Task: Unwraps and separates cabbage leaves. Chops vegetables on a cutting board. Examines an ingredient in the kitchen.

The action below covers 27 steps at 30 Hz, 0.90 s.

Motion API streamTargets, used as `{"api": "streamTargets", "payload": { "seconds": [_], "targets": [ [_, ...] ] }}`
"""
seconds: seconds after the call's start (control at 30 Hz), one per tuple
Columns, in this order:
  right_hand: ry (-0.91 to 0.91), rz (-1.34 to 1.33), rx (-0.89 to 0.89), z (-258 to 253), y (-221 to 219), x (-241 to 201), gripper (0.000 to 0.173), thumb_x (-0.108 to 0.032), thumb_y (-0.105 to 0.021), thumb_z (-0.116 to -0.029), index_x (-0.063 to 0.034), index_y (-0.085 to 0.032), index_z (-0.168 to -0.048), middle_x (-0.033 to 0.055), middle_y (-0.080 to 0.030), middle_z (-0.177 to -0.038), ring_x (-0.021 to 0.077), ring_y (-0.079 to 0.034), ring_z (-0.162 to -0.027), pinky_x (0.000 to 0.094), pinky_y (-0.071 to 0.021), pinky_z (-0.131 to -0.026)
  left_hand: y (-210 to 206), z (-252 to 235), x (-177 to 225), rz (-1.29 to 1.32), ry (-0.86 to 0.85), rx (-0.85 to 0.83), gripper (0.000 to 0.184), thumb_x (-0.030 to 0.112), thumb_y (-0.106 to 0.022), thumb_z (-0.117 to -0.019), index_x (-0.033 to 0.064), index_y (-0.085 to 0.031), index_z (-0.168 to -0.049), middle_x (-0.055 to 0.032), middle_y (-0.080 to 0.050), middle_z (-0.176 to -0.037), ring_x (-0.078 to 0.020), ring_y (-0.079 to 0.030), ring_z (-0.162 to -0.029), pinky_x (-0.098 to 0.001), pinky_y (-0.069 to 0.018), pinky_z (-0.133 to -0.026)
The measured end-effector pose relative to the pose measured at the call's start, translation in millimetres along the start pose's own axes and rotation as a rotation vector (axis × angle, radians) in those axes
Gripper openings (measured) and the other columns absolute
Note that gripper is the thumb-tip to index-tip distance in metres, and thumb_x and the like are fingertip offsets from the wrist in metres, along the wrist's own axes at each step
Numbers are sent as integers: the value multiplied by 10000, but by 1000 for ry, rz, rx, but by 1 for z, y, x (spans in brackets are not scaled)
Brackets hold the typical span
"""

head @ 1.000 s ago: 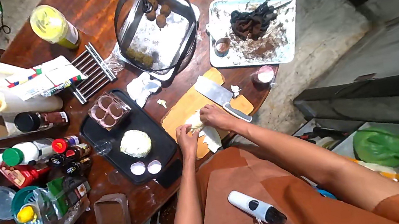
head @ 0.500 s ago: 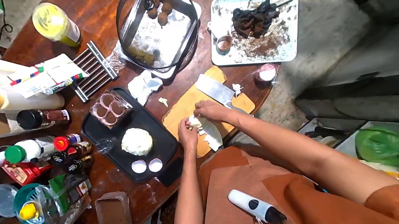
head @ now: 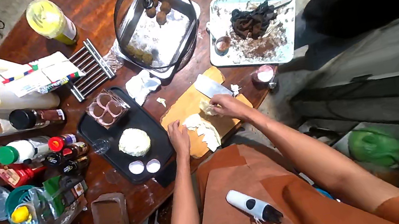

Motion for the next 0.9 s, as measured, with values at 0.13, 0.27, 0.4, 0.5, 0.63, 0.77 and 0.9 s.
{"api": "streamTargets", "payload": {
  "seconds": [0.13, 0.27, 0.4, 0.5, 0.63, 0.77, 0.9],
  "targets": [
    [-93, -5, 77, 9, 4, 13, 173, -145, -695, -959, -44, -707, -1099, 167, -672, -1106, 341, -657, -1047, 550, -543, -937, -14, -3, -4, -146, -53, -71, 410, 200, -726, -932, 58, -640, -1307, -177, -640, -1232, -359, -583, -1204, -530, -471, -1062],
    [-207, -62, 63, 12, -1, 15, 207, -216, -688, -972, -100, -713, -1141, 158, -700, -1069, 340, -670, -1011, 578, -540, -898, -14, -5, 2, -78, -29, -107, 236, 186, -734, -919, 47, -700, -1107, -155, -649, -1153, -318, -602, -1155, -489, -502, -1030],
    [-266, -179, 61, 13, -9, 8, 210, -210, -681, -979, -104, -685, -1160, 135, -717, -951, 293, -698, -814, 560, -575, -744, -3, -6, 6, 203, 119, -125, 286, 228, -701, -963, 31, -663, -1167, -146, -698, -1115, -248, -699, -992, -464, -587, -902],
    [-358, -282, 56, 9, -17, -1, 246, -216, -704, -971, -65, -665, -1162, 154, -713, -954, 310, -700, -821, 561, -579, -754, 4, -5, 14, 306, 191, 0, 313, 247, -690, -973, 47, -623, -1205, -147, -709, -1000, -252, -701, -839, -471, -594, -796],
    [-481, -441, 11, -4, -38, -10, 354, -254, -720, -956, -31, -659, -1224, 179, -704, -1037, 322, -686, -927, 572, -560, -841, 4, 2, 32, 184, -75, 121, 256, 238, -640, -1004, 56, -635, -1185, -100, -648, -1209, -189, -677, -1007, -391, -605, -845],
    [-514, -874, 64, -8, -60, -19, 330, -331, -550, -1051, -37, -647, -1165, 97, -661, -937, 183, -633, -822, 410, -548, -773, -20, 15, 39, -7, -401, 41, 178, 171, -628, -982, 55, -711, -1089, -116, -627, -1316, -268, -573, -1265, -433, -505, -1059],
    [-529, -1068, 73, -3, -58, -30, 552, -523, -442, -1075, -33, -637, -1238, 100, -702, -1023, 178, -680, -907, 393, -580, -840, -34, 22, 33, -30, -489, 10, 200, 201, -628, -987, 131, -757, -1123, -51, -633, -1350, -253, -541, -1296, -429, -471, -1085]
  ]
}}
Point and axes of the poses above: each hand's wrist, its own z-axis away from the middle knuckle, its own y-axis out of the back of the hand, x = y × z, the point moved 1 cm from there along -z, towards the middle knuckle
